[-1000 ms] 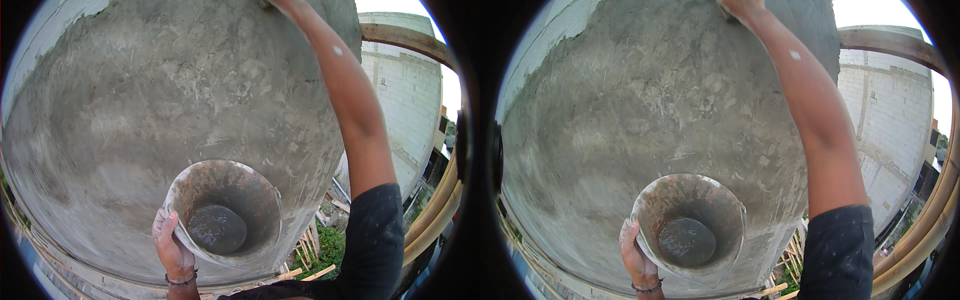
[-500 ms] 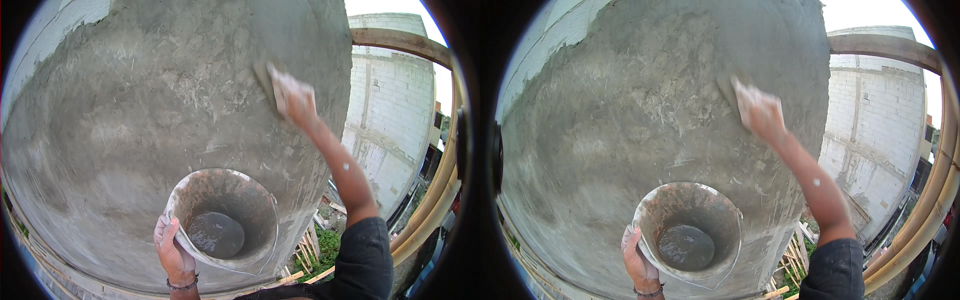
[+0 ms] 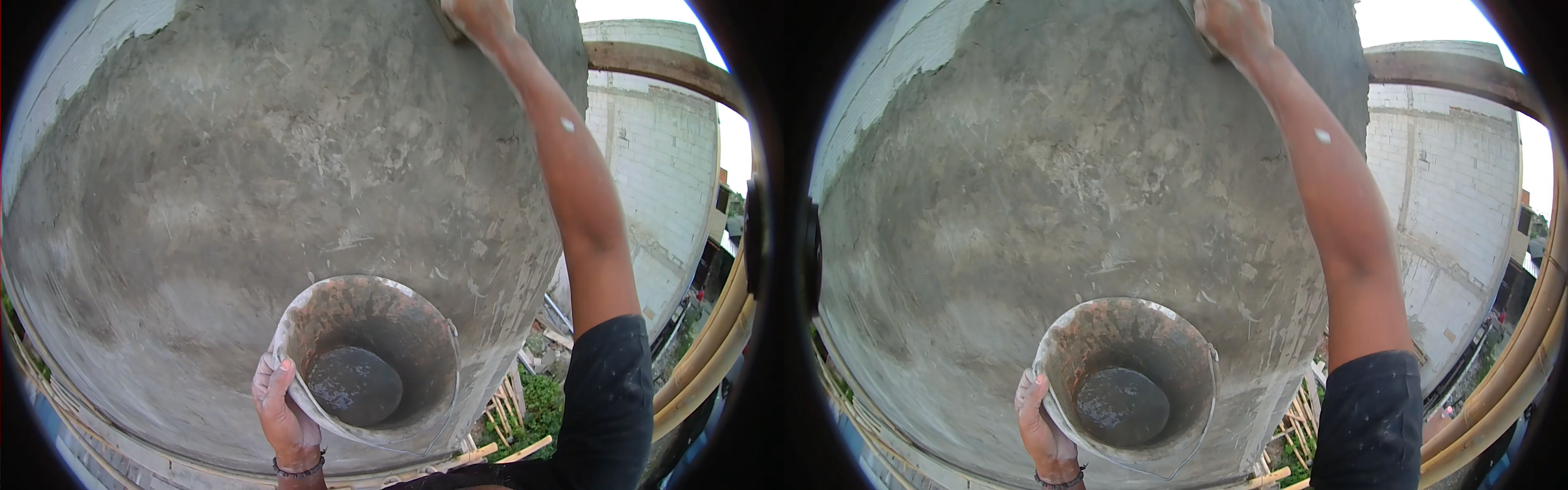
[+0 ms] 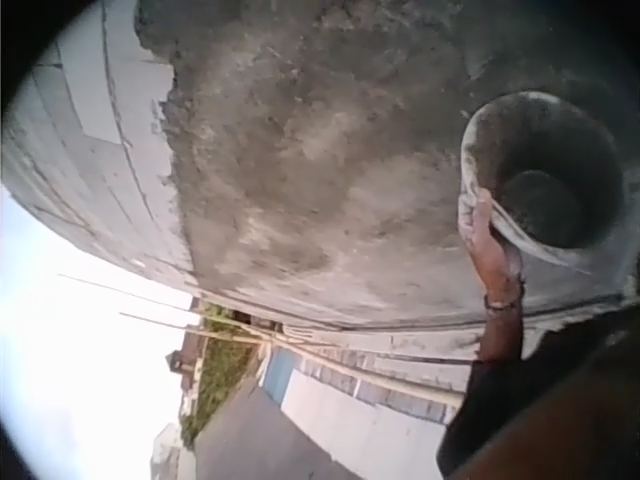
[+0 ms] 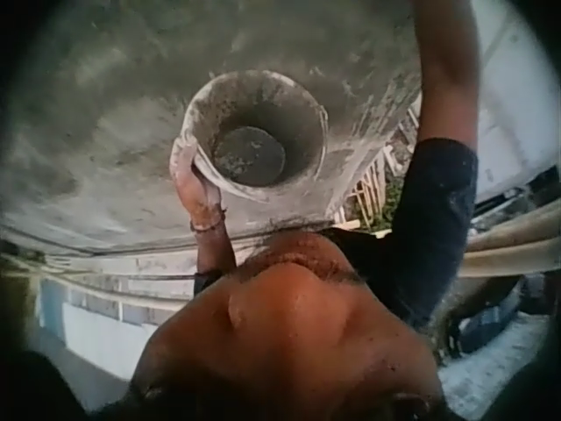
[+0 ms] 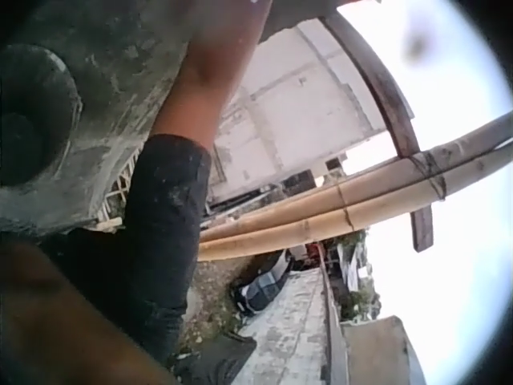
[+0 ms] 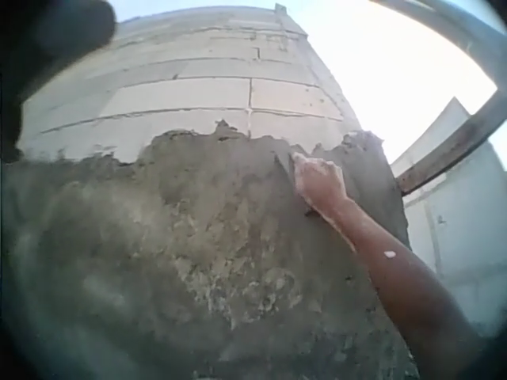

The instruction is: Plastering and smoothing a rounded concrete wall using a trowel and plaster from a bucket.

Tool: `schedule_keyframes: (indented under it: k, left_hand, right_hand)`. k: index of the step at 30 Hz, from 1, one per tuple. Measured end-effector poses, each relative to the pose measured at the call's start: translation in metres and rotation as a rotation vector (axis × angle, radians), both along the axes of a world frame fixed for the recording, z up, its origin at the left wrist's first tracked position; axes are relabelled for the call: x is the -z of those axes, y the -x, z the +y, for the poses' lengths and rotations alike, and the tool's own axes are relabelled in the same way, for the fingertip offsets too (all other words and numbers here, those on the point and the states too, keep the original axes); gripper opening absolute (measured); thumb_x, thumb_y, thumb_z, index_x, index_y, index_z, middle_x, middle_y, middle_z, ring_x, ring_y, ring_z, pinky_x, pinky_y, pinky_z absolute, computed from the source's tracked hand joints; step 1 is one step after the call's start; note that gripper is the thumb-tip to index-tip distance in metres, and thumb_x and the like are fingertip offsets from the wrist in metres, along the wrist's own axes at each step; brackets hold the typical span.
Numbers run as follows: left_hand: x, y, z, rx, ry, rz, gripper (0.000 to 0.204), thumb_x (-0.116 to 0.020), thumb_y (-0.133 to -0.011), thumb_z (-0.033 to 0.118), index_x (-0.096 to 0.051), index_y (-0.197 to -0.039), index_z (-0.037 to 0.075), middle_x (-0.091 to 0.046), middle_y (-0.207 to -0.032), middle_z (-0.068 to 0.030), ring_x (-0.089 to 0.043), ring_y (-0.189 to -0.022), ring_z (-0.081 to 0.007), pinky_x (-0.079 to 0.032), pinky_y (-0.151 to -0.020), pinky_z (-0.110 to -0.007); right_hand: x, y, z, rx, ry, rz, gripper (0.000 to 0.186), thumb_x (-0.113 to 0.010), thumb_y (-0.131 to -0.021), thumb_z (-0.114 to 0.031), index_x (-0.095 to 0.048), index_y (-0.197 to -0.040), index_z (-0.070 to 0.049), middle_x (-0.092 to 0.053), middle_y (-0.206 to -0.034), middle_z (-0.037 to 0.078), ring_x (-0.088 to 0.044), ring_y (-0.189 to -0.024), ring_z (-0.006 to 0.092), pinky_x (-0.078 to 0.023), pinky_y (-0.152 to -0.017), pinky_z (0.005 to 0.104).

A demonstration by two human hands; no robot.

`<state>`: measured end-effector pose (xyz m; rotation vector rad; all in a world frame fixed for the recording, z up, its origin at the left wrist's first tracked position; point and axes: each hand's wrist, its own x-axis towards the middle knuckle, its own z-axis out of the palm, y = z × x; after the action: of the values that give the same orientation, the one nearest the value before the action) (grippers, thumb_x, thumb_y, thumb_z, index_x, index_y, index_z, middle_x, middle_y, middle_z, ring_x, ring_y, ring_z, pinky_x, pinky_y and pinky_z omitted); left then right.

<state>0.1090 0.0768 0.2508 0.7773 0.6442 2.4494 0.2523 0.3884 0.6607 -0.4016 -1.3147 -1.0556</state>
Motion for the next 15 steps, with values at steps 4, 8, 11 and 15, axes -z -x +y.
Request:
schedule_keyframes:
  k: [4, 8, 11, 15]
  left_hand:
    - [-0.003, -0.001, 0.007, -0.037, 0.016, -0.018, 0.026, -0.059, -0.096, 0.007, -0.061, -0.118, -0.007, -0.069, -0.115, -0.0152, -0.066, -0.104, -0.0203, -0.05, -0.096, -0.034]
    - [-0.001, -0.002, 0.008, -0.006, 0.044, -0.033, 0.023, -0.059, -0.097, 0.007, -0.06, -0.116, -0.005, -0.068, -0.114, -0.0137, -0.065, -0.104, -0.0207, -0.05, -0.096, -0.035]
    - [-0.001, -0.003, 0.004, -0.017, 0.069, -0.028, 0.017, -0.057, -0.097, 0.007, -0.06, -0.111, -0.002, -0.067, -0.112, -0.0116, -0.064, -0.104, -0.0208, -0.05, -0.096, -0.036]
    - [0.005, 0.001, 0.0, 0.002, 0.009, -0.058, 0.021, -0.06, -0.096, 0.007, -0.062, -0.113, -0.006, -0.069, -0.113, -0.015, -0.066, -0.101, -0.0204, -0.051, -0.094, -0.034]
  right_hand:
    - [0.004, 0.003, 0.0, -0.085, -0.008, 0.028, 0.026, -0.049, -0.1, -0.02, -0.068, -0.103, -0.003, -0.073, -0.085, 0.019, -0.073, -0.081, 0.036, -0.058, -0.074, 0.0495]
    - [0.084, -0.016, 0.018, -0.143, -0.034, 0.054, 0.028, -0.053, -0.098, -0.021, -0.066, -0.119, -0.008, -0.073, -0.086, 0.014, -0.073, -0.076, 0.0304, -0.06, -0.069, 0.0446]
    - [0.178, -0.021, 0.031, -0.079, 0.056, -0.013, 0.043, -0.056, -0.098, -0.02, -0.06, -0.14, -0.012, -0.074, -0.09, 0.011, -0.072, -0.07, 0.0212, -0.059, -0.062, 0.0348]
    - [0.311, -0.042, 0.013, -0.178, 0.34, -0.208, 0.053, -0.063, -0.092, -0.01, -0.056, -0.144, -0.009, -0.061, -0.078, 0.007, -0.064, -0.065, 0.0196, -0.053, -0.056, 0.034]
